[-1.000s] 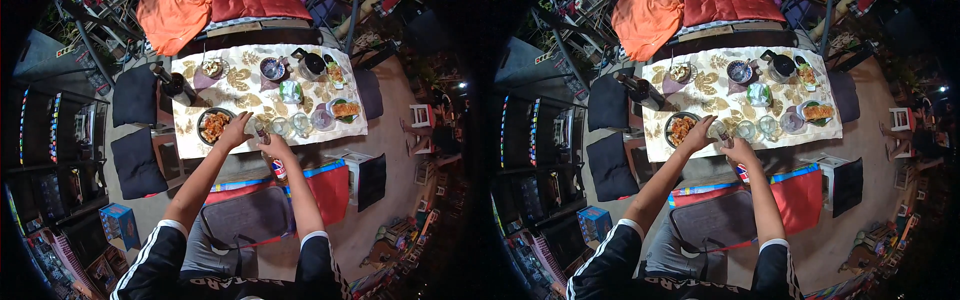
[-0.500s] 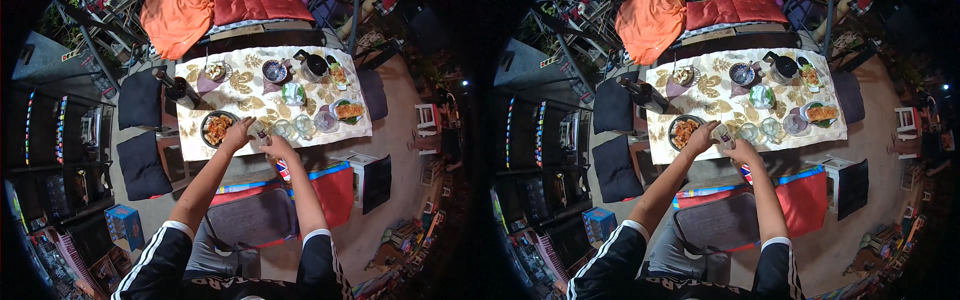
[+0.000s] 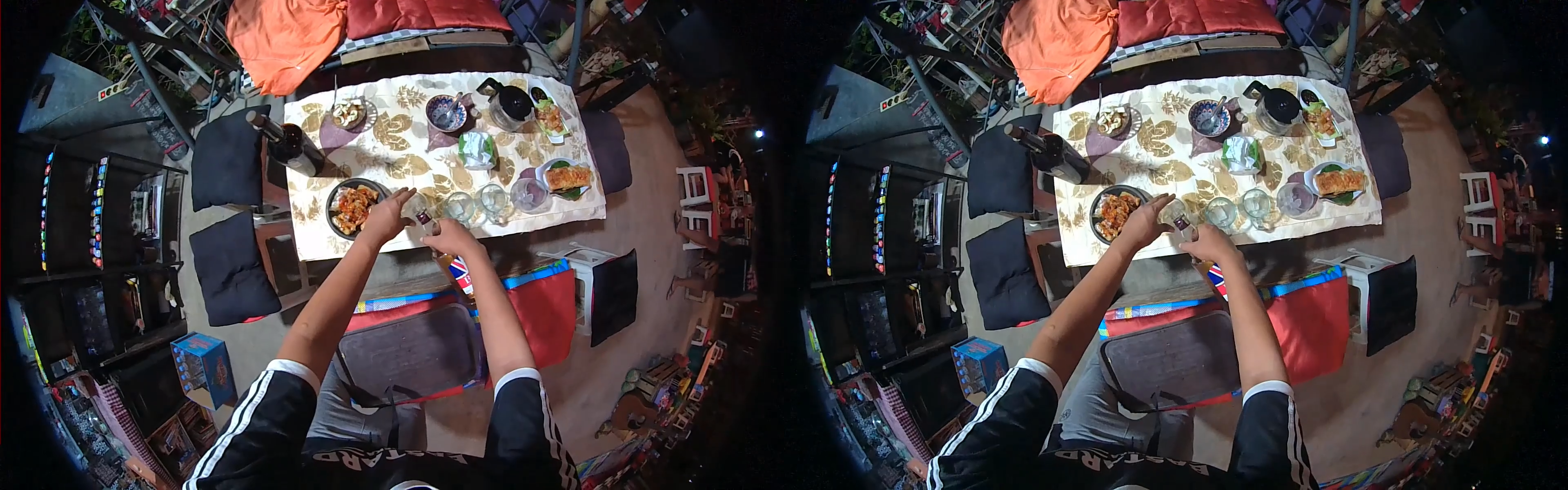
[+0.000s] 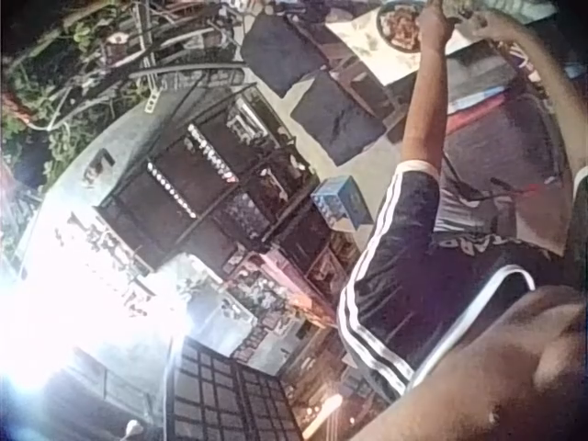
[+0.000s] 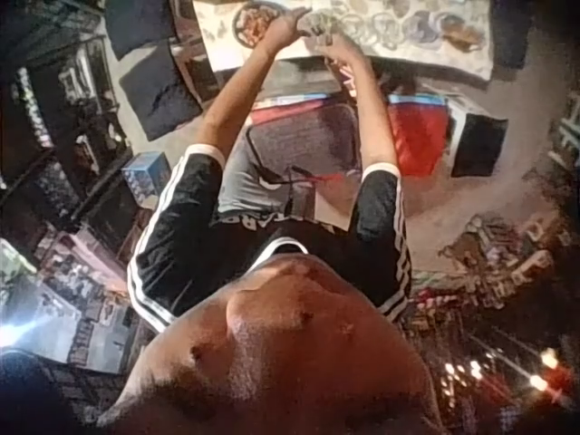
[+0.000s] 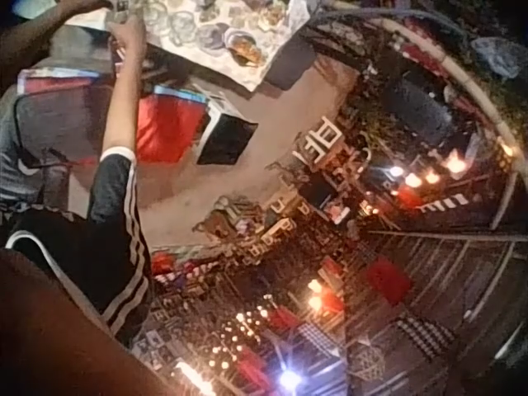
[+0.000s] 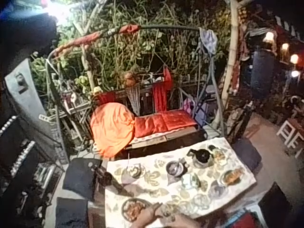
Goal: Clearing dishes, pouring leftover liquids into a bowl, and organizing items on a restaurant table to take them away.
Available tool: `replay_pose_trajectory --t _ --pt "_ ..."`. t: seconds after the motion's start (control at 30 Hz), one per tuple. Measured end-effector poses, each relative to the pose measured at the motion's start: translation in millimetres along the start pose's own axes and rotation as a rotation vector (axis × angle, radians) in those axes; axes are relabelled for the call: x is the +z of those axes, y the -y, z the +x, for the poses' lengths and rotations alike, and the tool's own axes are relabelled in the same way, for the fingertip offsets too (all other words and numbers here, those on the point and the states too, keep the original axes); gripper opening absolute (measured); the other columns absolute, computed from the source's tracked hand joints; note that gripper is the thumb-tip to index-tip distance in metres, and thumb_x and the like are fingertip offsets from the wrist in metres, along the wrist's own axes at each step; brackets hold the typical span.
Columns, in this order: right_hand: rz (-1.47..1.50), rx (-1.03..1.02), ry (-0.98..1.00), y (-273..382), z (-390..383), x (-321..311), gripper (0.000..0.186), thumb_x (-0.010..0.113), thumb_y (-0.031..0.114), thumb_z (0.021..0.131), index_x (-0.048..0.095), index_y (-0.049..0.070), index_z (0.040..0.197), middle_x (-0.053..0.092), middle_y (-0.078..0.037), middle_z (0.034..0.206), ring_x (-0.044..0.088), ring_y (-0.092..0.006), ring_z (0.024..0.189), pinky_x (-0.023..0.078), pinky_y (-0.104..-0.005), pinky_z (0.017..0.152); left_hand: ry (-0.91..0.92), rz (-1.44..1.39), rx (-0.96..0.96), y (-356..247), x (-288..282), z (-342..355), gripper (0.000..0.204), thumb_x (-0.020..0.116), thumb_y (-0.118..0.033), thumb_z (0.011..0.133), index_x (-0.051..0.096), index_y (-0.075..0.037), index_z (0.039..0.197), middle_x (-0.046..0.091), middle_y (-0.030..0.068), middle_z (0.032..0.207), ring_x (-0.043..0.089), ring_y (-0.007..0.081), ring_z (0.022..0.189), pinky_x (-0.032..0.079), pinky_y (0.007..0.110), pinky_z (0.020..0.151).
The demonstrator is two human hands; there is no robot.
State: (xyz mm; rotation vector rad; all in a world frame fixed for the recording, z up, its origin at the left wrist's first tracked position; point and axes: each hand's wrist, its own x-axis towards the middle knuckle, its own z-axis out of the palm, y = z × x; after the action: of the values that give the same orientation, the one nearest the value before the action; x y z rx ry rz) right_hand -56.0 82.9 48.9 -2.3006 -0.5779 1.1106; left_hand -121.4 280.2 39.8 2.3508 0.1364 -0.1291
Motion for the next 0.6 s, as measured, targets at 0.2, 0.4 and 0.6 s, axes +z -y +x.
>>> replay_pose_trajectory --t 0.2,0.4,0.6 --pt "-0.021 0.007 0.002 -8.3 4.4 0.8 0.033 0.072 0.033 0.076 0.072 0.002 0.085 0.071 -0.013 0.078 0.069 -0.0239 0.076 0.052 -0.0367 0.073 -0.001 -0.034 -0.005 -2.8 0.9 1.3 0.080 0.081 -0.015 0.067 0.047 -0.014 0.139 0.049 0.0153 0.141 0.054 0.0341 0.121 0.047 0.040 0.098" --pt "-0.036 0.041 0.053 5.3 -0.3 -6.5 0.037 0.073 0.038 0.074 0.072 0.003 0.087 0.071 -0.015 0.083 0.069 -0.0275 0.081 0.052 -0.0385 0.076 0.008 -0.026 -0.021 -2.4 -1.7 -1.0 0.080 0.081 -0.014 0.067 0.047 -0.013 0.139 0.049 0.0162 0.140 0.053 0.0354 0.122 0.047 0.041 0.098" --pt "-0.049 0.025 0.039 1.2 -0.1 -6.1 0.039 0.074 0.039 0.074 0.070 0.003 0.089 0.070 -0.015 0.085 0.068 -0.0281 0.082 0.052 -0.0387 0.076 -0.013 -0.045 0.004 -3.1 -2.3 -0.9 0.080 0.082 -0.014 0.066 0.048 -0.012 0.139 0.050 0.0178 0.140 0.053 0.0356 0.122 0.046 0.040 0.099"
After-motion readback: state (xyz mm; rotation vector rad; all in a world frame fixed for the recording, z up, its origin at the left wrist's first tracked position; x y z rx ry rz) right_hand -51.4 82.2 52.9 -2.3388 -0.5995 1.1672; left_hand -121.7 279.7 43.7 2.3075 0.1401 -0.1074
